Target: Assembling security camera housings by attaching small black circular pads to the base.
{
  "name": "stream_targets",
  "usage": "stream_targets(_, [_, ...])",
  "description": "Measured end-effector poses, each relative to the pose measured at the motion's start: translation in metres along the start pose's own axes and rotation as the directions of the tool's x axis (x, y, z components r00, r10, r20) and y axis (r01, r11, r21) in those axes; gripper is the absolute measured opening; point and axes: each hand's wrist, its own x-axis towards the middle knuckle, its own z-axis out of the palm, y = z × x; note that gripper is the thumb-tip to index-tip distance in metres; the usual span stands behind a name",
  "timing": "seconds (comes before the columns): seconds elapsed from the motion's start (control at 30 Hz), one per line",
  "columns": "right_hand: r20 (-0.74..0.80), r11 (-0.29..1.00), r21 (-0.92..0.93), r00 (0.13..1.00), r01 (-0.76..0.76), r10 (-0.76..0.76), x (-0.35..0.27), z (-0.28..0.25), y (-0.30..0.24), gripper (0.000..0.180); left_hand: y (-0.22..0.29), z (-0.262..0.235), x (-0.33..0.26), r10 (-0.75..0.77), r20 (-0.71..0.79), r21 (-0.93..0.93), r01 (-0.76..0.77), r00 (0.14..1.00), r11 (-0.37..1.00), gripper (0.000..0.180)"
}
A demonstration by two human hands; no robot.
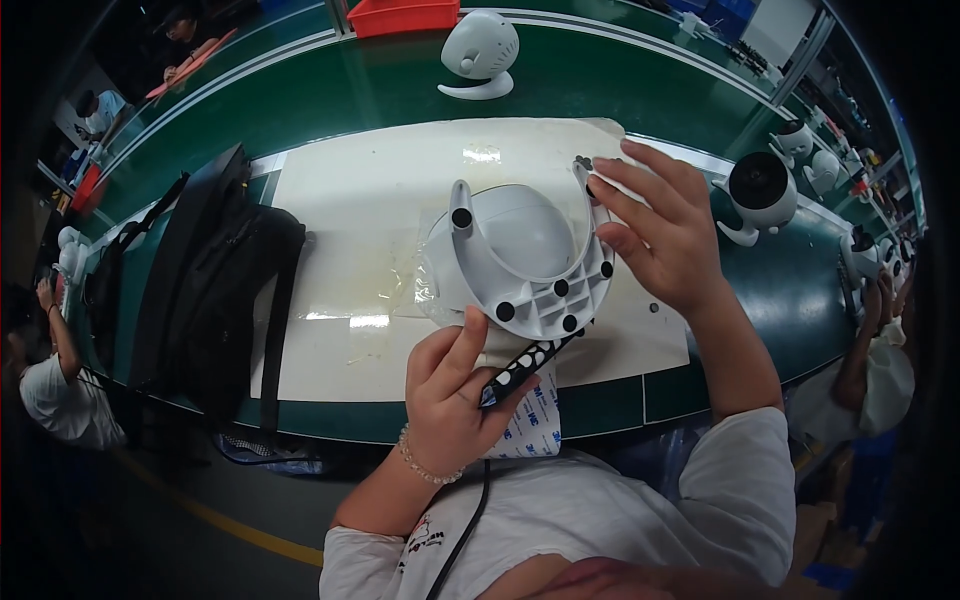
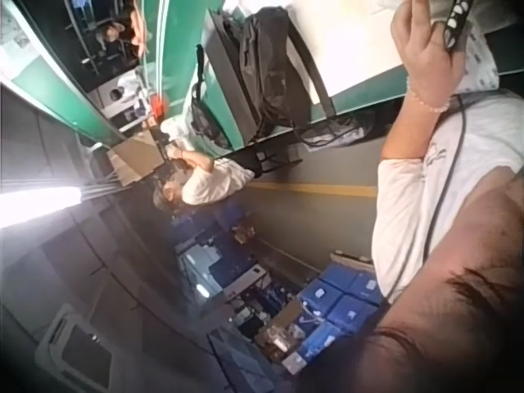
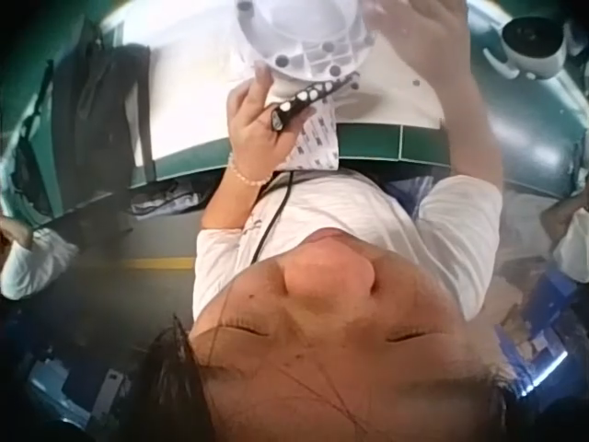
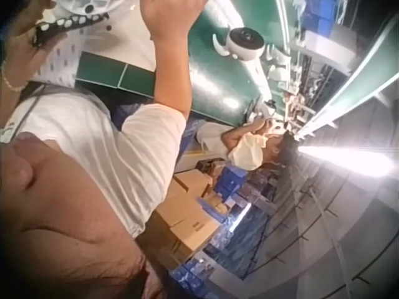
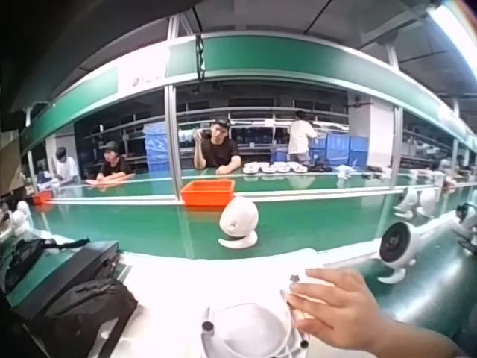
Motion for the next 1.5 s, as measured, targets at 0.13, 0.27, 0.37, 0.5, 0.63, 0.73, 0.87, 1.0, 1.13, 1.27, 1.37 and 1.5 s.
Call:
stream_targets(0.13, [0.299, 0.545, 0.644, 0.833, -0.536, 0.466, 0.006, 0.010, 0.008, 0.047, -0.001, 0.000, -0.004, -0.005, 0.009, 0.010, 0.005, 1.000, 1.000, 0.022])
stream_targets(0.27, [0.758, -0.101, 0.648, 0.626, -0.755, 0.183, 0.025, 0.014, 0.009, 0.030, 0.000, -0.004, -0.003, -0.016, 0.008, -0.038, 0.017, 1.000, 0.999, 0.025])
stream_targets(0.37, [0.738, -0.135, 0.670, 0.633, -0.730, 0.235, 0.024, 0.011, 0.014, 0.024, -0.002, -0.004, -0.001, 0.021, 0.005, -0.077, -0.020, 1.000, 0.997, 0.025])
stream_targets(0.5, [0.603, -0.147, 0.782, 0.673, -0.606, 0.428, 0.020, 0.011, 0.045, 0.020, 0.001, -0.007, 0.002, 0.034, 0.014, -0.081, -0.033, 0.999, 0.996, 0.026])
stream_targets(0.63, [0.163, 0.403, 0.812, 0.828, -0.422, 0.537, 0.020, 0.029, 0.092, 0.019, 0.003, -0.009, 0.004, 0.035, 0.042, -0.071, -0.031, 0.999, 0.997, 0.025])
stream_targets(0.73, [-0.203, 0.889, 0.388, 0.918, -0.245, 0.341, 0.004, 0.085, 0.129, 0.013, 0.005, -0.009, 0.007, 0.030, 0.058, -0.064, -0.026, 0.998, 0.998, 0.025])
stream_targets(0.87, [-0.152, 0.916, -0.032, 0.908, -0.400, 0.391, -0.049, 0.122, 0.207, 0.015, 0.005, -0.007, 0.008, 0.037, 0.085, -0.076, -0.030, 0.996, 0.997, 0.025])
stream_targets(1.0, [0.341, 0.732, -0.213, 0.652, -0.648, 0.677, -0.067, 0.131, 0.236, 0.042, 0.004, -0.008, 0.007, 0.025, 0.105, -0.062, -0.018, 0.994, 0.998, 0.026])
stream_targets(1.13, [0.353, 0.751, -0.335, 0.664, -0.568, 0.660, -0.077, 0.138, 0.241, 0.045, 0.005, -0.010, 0.005, 0.036, 0.160, -0.070, -0.025, 0.986, 0.997, 0.033])
stream_targets(1.27, [0.376, 0.779, -0.283, 0.683, -0.559, 0.627, -0.031, 0.119, 0.198, 0.031, 0.001, -0.012, 0.003, 0.038, 0.204, -0.095, -0.019, 0.978, 0.995, 0.039])
stream_targets(1.37, [0.308, 0.897, -0.001, 0.854, -0.441, 0.420, 0.006, 0.130, 0.155, 0.018, 0.001, -0.014, 0.004, 0.029, 0.220, -0.106, -0.006, 0.975, 0.994, 0.036])
stream_targets(1.5, [0.432, 0.945, -0.159, 0.840, -0.285, 0.327, 0.050, 0.154, 0.128, 0.026, 0.000, -0.012, 0.006, 0.048, 0.235, -0.140, -0.015, 0.971, 0.990, 0.032])
